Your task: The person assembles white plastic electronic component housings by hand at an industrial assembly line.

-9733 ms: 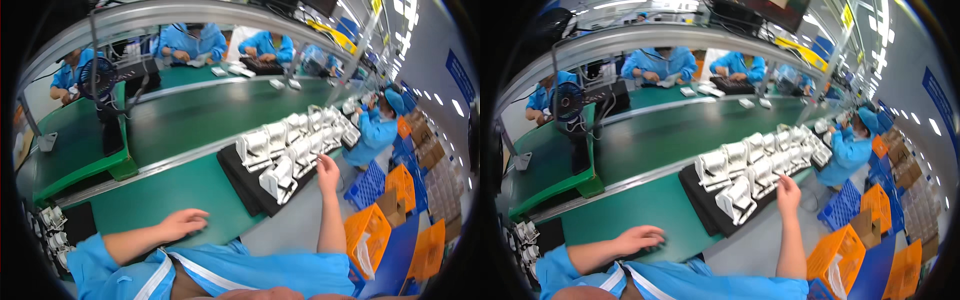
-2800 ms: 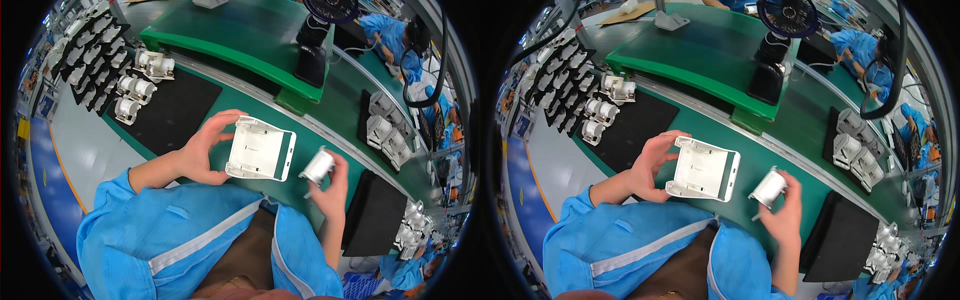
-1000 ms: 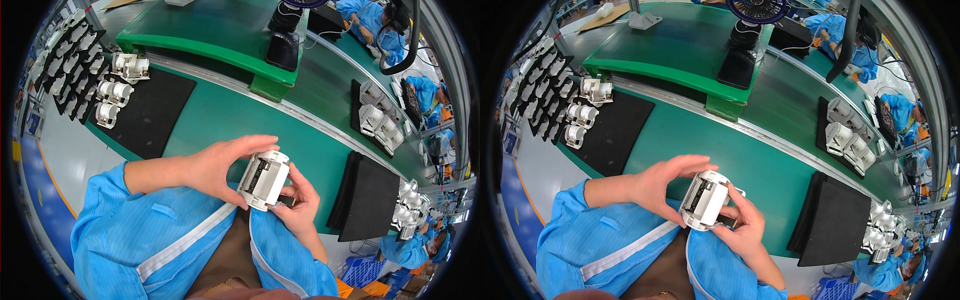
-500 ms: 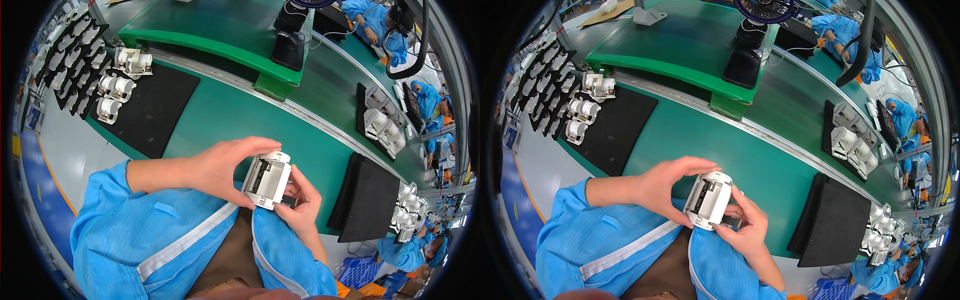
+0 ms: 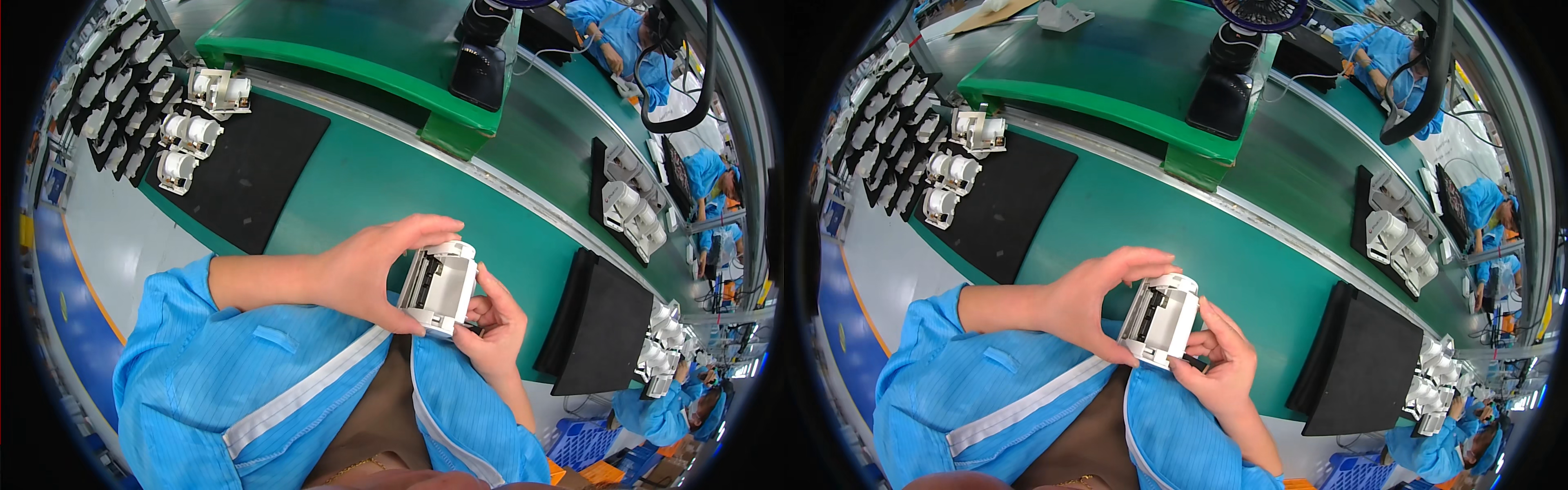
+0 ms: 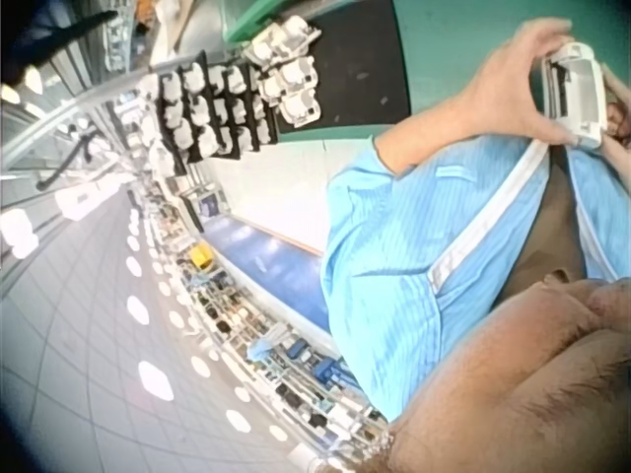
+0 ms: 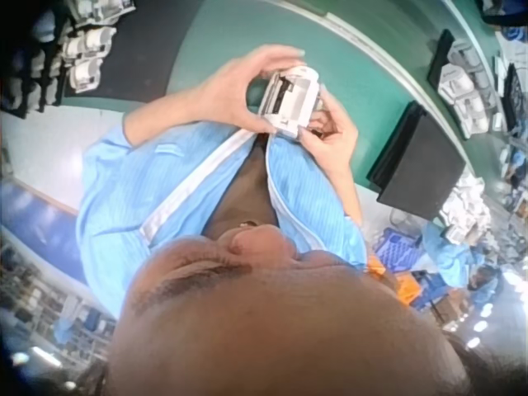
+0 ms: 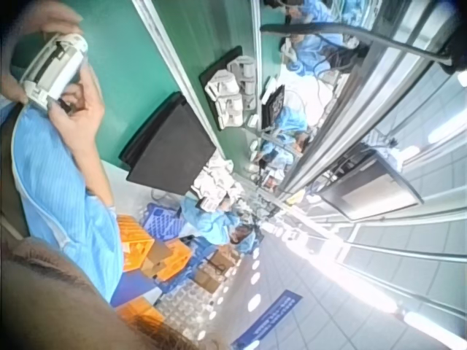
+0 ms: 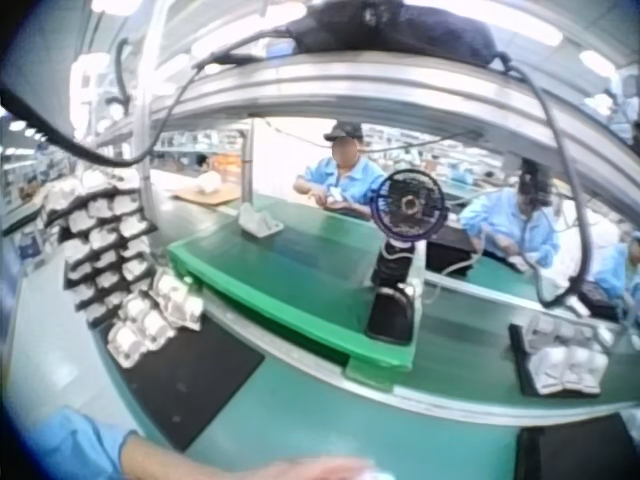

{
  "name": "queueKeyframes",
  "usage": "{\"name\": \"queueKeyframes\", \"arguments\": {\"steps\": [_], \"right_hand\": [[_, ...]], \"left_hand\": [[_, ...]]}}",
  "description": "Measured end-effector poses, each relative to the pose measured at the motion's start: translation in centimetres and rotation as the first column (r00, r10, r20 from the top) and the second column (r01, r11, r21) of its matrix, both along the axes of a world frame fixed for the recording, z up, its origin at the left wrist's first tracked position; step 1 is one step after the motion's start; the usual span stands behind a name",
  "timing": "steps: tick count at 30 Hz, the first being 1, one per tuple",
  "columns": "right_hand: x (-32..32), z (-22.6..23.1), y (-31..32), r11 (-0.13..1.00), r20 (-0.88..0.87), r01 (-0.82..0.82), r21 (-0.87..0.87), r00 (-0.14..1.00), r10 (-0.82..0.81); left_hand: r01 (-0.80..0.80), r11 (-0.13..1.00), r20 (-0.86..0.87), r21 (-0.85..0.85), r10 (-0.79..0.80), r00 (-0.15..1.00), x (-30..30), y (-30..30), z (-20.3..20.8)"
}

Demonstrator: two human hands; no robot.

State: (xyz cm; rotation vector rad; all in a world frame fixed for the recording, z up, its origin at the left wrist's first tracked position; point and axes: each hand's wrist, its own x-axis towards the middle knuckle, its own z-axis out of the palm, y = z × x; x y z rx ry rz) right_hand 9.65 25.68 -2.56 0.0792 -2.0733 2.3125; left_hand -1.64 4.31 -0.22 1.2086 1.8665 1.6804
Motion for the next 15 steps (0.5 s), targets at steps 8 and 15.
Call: {"name": "queueKeyframes", "arguments": {"steps": [8,15], "right_hand": [[-0.2,0.0,0.4,0.994,-0.091,-0.019,0.111,0.995,0.029],[-0.4,-0.6,1.2,0.993,-0.073,-0.101,0.068,0.992,0.106]], "left_hand": [[0.012,1.000,0.008,0.011,-0.012,1.000,0.0,-0.2,-0.4],[-0.016,1.000,0.010,-0.015,0.016,1.000,0.4,-0.2,0.0]]}}
